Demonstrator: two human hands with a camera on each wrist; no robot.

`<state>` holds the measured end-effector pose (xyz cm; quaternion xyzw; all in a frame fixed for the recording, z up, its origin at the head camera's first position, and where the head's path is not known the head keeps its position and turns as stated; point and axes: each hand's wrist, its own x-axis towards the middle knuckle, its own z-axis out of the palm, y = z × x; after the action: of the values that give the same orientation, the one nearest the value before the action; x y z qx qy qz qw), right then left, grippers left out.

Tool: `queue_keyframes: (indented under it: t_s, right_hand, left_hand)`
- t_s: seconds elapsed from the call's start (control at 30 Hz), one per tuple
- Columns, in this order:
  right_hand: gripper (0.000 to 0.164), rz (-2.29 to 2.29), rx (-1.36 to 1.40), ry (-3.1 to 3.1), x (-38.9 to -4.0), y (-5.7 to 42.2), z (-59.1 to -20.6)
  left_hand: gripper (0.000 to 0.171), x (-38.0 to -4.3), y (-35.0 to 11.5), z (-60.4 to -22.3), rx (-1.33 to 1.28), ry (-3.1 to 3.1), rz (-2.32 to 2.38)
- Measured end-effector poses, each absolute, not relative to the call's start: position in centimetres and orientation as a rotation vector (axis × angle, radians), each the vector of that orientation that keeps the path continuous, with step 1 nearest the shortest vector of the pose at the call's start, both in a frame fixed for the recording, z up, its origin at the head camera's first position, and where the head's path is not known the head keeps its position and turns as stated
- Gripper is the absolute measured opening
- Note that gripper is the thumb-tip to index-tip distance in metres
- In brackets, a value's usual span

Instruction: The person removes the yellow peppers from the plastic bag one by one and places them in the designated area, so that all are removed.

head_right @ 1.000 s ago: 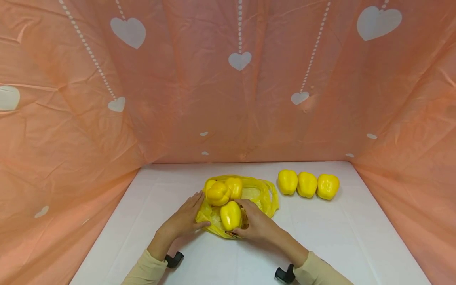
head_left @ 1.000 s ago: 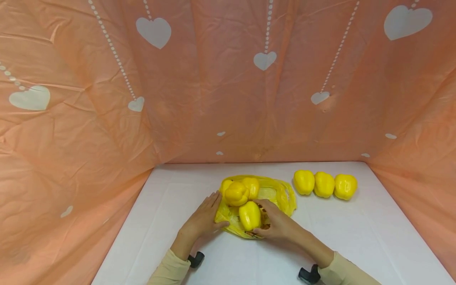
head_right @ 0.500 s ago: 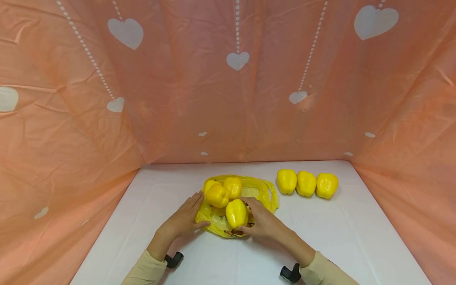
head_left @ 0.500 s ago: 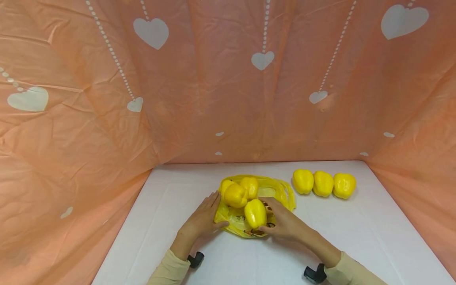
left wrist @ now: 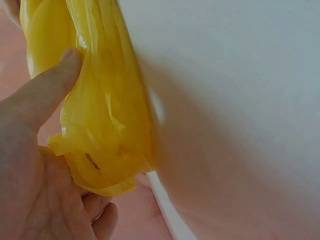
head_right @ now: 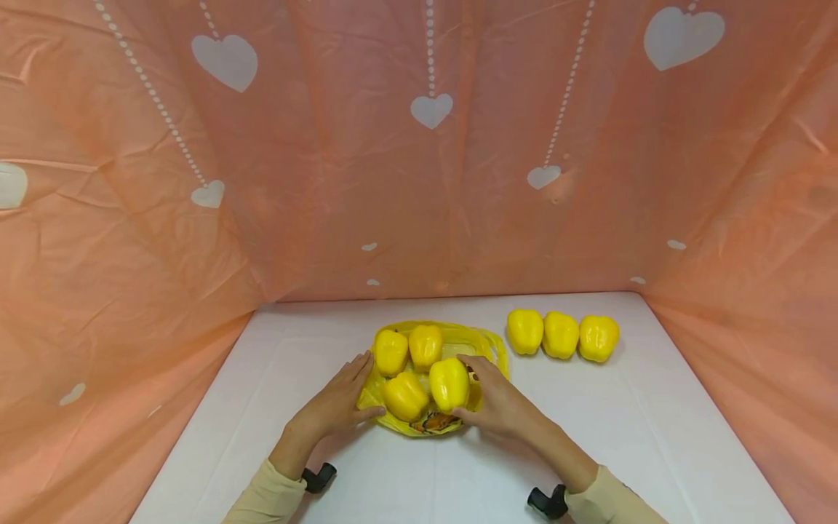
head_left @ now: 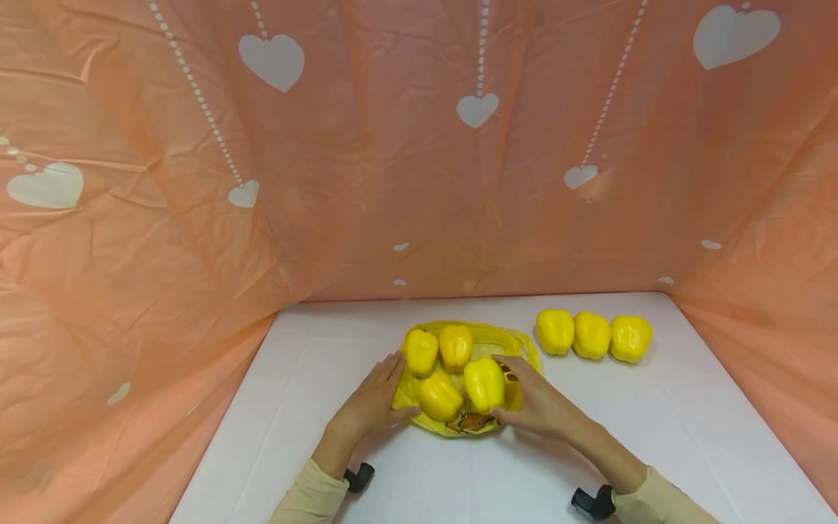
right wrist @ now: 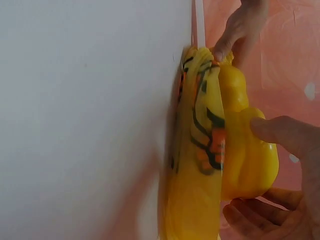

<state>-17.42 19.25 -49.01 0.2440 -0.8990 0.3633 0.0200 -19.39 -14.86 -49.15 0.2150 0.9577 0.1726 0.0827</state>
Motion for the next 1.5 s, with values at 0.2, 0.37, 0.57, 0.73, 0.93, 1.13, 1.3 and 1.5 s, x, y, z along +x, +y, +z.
queue_keyframes:
  t_s: [0.2, 0.37, 0.57, 0.73, 0.93, 1.13, 1.3, 1.5]
  right_hand:
    - [0.088, 1.141, 0.72, -2.742, -17.4, 20.3, -48.9]
    - [0.087, 1.158, 0.69, -2.717, -17.3, 21.0, -48.7]
    - [0.087, 1.21, 0.672, -2.698, -17.2, 21.8, -48.7]
    - [0.088, 1.215, 0.67, -2.675, -17.1, 22.6, -48.7]
    - [0.089, 1.239, 0.687, -2.619, -17.1, 23.3, -48.6]
    - [0.09, 1.221, 0.694, -2.576, -16.9, 23.8, -48.4]
    - [0.091, 1.222, 0.672, -2.562, -16.9, 24.3, -48.7]
    - [0.09, 1.266, 0.612, -2.608, -16.9, 25.1, -48.9]
  left_hand:
    - [0.102, -19.6, -14.8, -49.2, 0.637, 2.856, 0.518]
    - [0.102, -19.6, -14.8, -49.3, 0.636, 2.861, 0.512]
    - [0.103, -19.6, -15.0, -49.3, 0.642, 2.861, 0.51]
    - [0.103, -19.7, -15.0, -49.3, 0.646, 2.853, 0.523]
    - [0.104, -19.6, -15.1, -49.3, 0.644, 2.859, 0.532]
    - [0.104, -19.6, -15.1, -49.3, 0.648, 2.862, 0.532]
    - [0.104, -19.7, -15.1, -49.3, 0.654, 2.86, 0.526]
    - [0.104, -19.6, -15.0, -49.3, 0.66, 2.861, 0.536]
